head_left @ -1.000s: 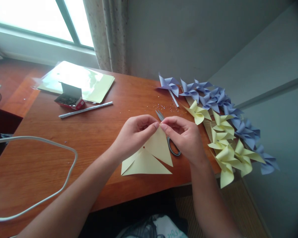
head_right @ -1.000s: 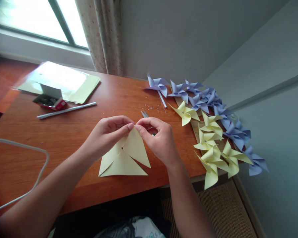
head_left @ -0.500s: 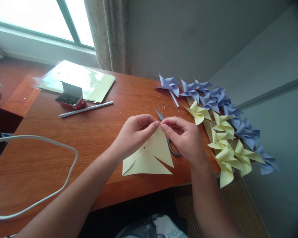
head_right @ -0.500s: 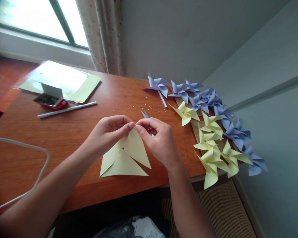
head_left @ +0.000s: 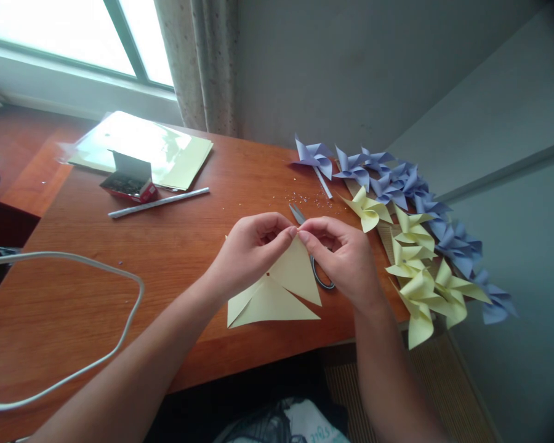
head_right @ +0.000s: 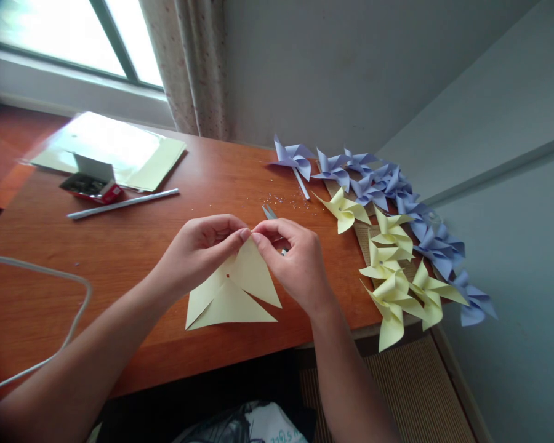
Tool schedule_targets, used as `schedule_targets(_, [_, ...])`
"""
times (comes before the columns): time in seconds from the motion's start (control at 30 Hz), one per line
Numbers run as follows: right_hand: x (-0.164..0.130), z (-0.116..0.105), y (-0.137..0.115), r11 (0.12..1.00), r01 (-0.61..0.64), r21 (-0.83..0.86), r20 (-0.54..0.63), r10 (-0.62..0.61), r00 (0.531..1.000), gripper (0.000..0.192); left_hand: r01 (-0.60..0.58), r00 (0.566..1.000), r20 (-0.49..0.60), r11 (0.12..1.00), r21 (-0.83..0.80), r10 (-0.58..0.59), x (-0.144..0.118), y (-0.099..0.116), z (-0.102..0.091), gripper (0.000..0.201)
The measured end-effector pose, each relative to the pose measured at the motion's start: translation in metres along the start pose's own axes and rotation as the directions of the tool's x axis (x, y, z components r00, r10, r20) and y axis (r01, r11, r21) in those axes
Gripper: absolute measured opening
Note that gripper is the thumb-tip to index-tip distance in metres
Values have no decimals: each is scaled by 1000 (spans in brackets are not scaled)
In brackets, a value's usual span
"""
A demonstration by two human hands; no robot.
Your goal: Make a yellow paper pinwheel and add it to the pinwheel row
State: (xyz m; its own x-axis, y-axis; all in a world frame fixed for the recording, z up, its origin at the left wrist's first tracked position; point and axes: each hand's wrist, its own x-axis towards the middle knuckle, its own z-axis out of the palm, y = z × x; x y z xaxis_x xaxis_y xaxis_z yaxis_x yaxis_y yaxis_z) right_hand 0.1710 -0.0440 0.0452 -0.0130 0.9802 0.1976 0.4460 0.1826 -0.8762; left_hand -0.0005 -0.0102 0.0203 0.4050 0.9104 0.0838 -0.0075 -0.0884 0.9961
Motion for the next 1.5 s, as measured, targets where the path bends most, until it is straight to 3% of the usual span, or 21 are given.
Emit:
schedule_targets(0.63, [1, -3, -7, 996, -17, -92, 10, 18, 1000, 7, -111, 993, -17, 980, 163, 115, -1, 4, 1, 11])
schedule_targets(0.93, [1, 0, -4, 997, -73, -24, 13, 73, 997, 8, -97, 995, -24, 987, 126, 101, -2, 4, 1, 12])
schedule_targets(1.5, [-1, -6, -8, 987, 46, -152, 45, -40, 998, 9, -188, 978, -40, 944, 270, 206, -2, 3, 2, 11])
